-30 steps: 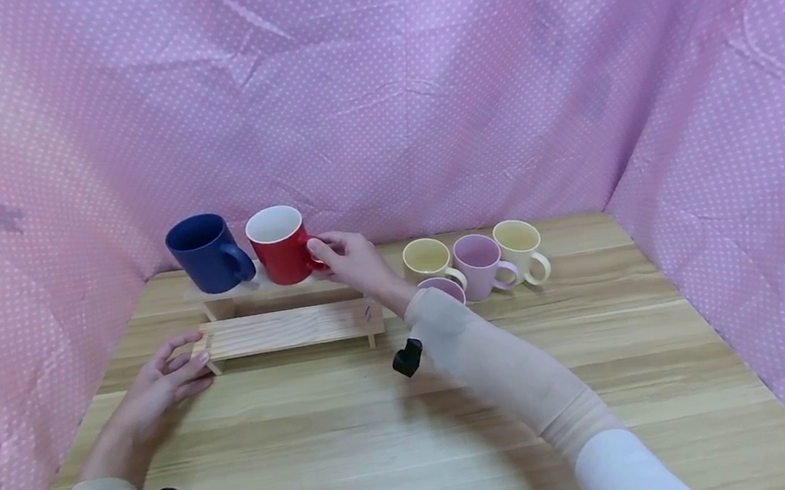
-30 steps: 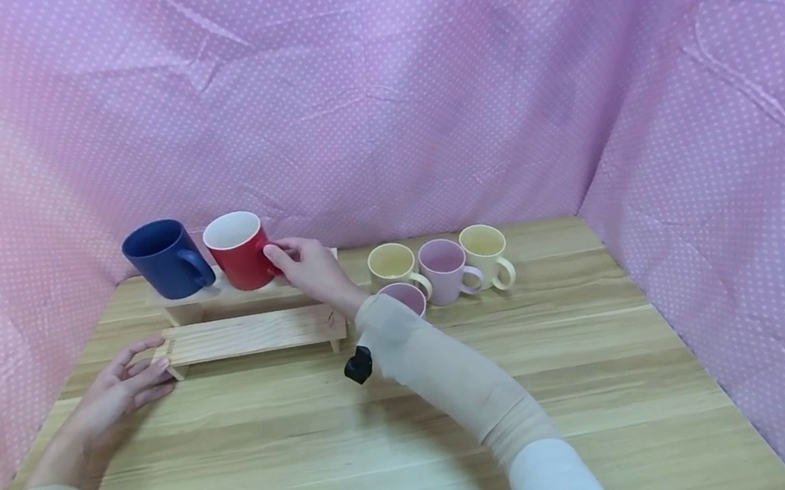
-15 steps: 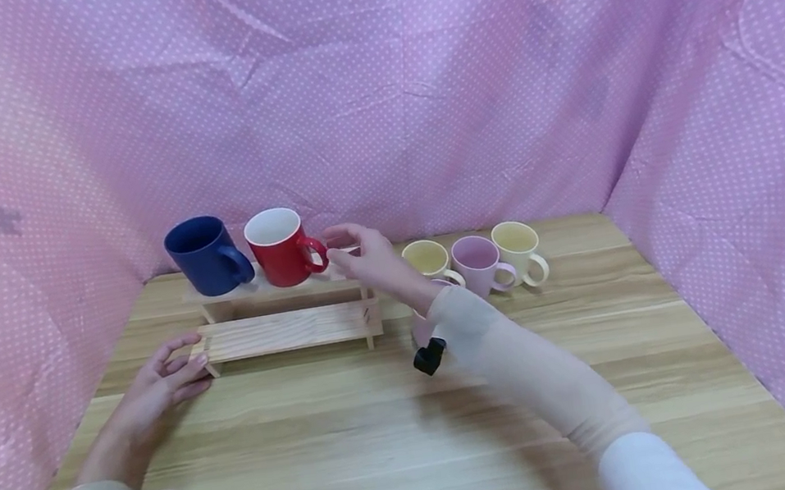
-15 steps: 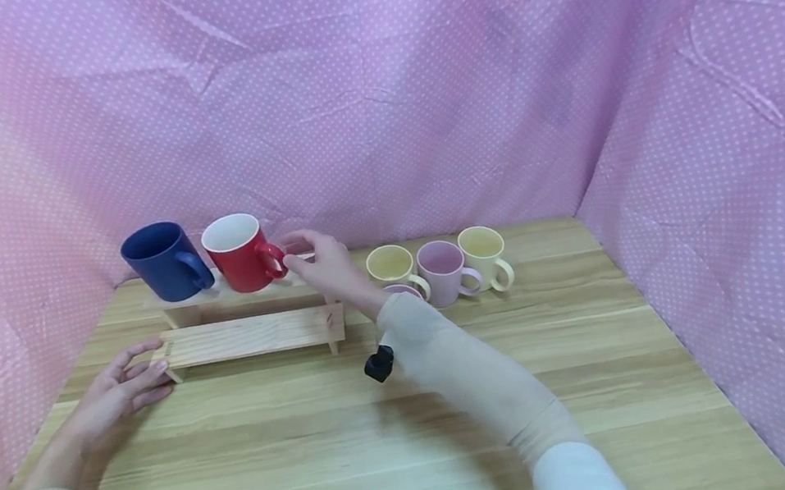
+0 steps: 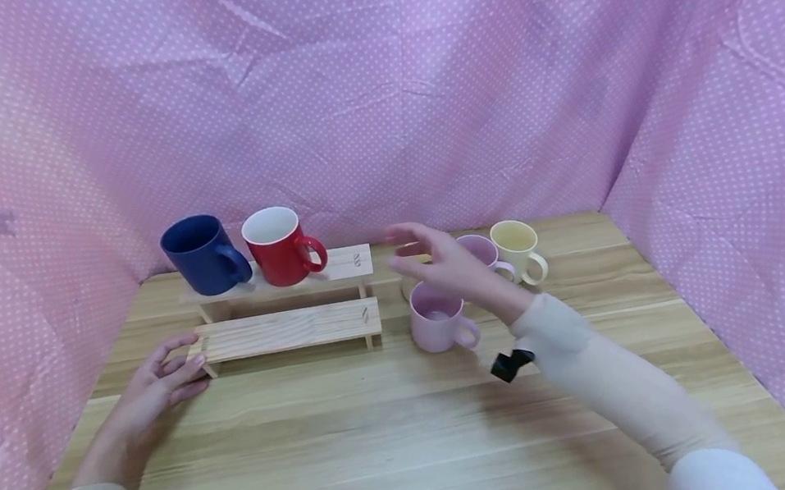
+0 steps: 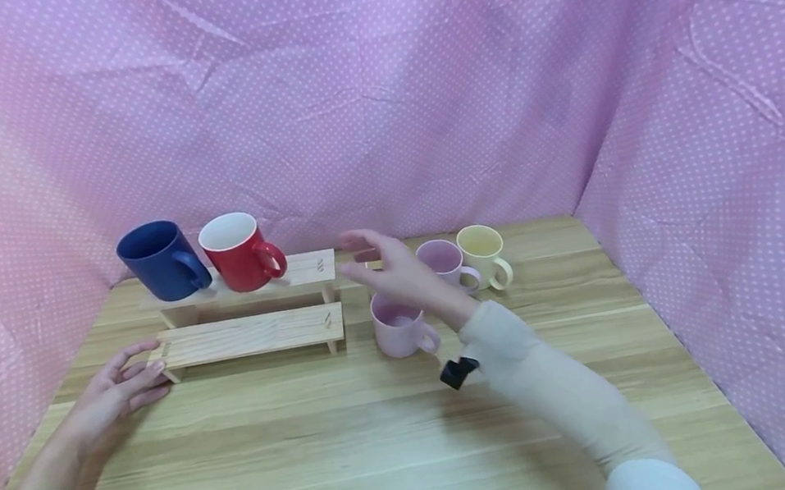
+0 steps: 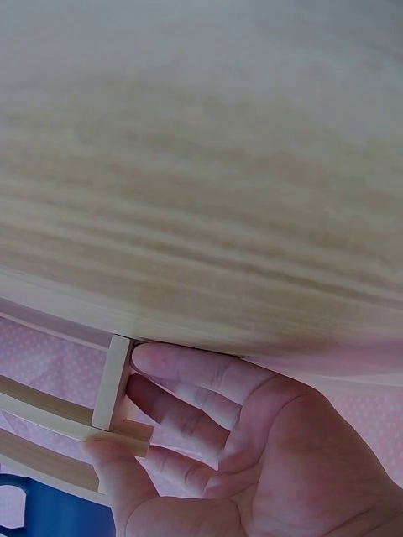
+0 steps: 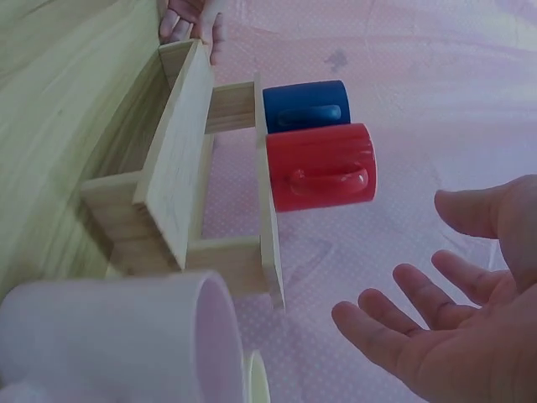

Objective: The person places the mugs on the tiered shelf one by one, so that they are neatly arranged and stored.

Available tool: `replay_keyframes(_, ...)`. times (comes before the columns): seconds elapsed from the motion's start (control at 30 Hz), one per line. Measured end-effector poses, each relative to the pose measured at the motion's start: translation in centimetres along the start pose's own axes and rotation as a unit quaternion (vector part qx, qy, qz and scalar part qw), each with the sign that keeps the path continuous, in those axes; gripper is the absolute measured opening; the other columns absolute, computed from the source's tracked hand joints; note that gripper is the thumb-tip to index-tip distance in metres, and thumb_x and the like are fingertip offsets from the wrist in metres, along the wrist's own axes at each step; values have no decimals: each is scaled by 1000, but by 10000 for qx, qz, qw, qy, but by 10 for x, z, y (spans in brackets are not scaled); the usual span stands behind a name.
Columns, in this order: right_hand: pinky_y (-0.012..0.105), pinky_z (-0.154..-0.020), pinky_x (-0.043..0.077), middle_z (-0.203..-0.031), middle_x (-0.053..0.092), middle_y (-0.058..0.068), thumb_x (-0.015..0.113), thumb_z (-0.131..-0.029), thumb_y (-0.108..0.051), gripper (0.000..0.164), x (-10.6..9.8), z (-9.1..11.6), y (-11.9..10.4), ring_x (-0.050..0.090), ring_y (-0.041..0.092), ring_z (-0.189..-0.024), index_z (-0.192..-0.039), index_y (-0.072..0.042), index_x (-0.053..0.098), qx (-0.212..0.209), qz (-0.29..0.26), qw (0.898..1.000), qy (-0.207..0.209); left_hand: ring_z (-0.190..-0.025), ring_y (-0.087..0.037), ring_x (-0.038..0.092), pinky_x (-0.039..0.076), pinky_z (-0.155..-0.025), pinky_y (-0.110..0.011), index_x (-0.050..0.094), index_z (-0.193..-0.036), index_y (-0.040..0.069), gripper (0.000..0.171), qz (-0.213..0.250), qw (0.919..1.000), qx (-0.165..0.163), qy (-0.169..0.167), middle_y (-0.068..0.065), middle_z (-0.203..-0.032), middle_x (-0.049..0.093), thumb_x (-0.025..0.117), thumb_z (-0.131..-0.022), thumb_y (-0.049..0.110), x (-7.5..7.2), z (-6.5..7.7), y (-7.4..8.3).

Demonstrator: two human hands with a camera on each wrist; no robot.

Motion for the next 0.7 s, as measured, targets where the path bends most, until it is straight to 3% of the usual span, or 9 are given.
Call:
replay_keyframes(0.13,51,-114,42,-147,51,15,71,-98,-18,58,-17,28,15,48,37,-136,-149,-6,45,57,-99,9998,181,-104,-17,69,59,-92,-31,40,-144,15,45,-2,10000,3,5,-4,-115,66,59,-104,10,0,1,1)
replay_keyframes(0.3,56,-115,38,-155,40,23,72,-96,-8,69,-29,60,38,40,42,-141,-154,-1,35,58,-155,9990,420,-104,-18,69,59,-92,-31,41,-143,16,44,23,10000,-3,36,-5,-115,66,59,-104,10,0,1,1)
replay_keyframes(0.53,56,-115,36,-164,24,19,78,-92,-12,93,-29,99,74,30,44,-146,-162,-6,16,367,-249,9978,491,-104,-19,69,59,-93,-31,42,-142,17,42,124,9999,26,46,-6,-115,66,60,-104,9,-1,2,1)
replay_keyframes(0.7,59,-112,39,-160,28,27,74,-95,-14,91,-27,118,96,36,50,-140,-162,-5,13,574,-387,9964,479,-105,-20,69,59,-93,-32,42,-142,15,42,108,9999,73,7,-7,-116,65,59,-104,9,1,0,-1)
Point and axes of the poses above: each hand's wrist, its own z-axis away from the middle knuckle, its own x-axis out of the palm, y = z × x, the point moved 4 cm from there along -z, towards the middle knuckle
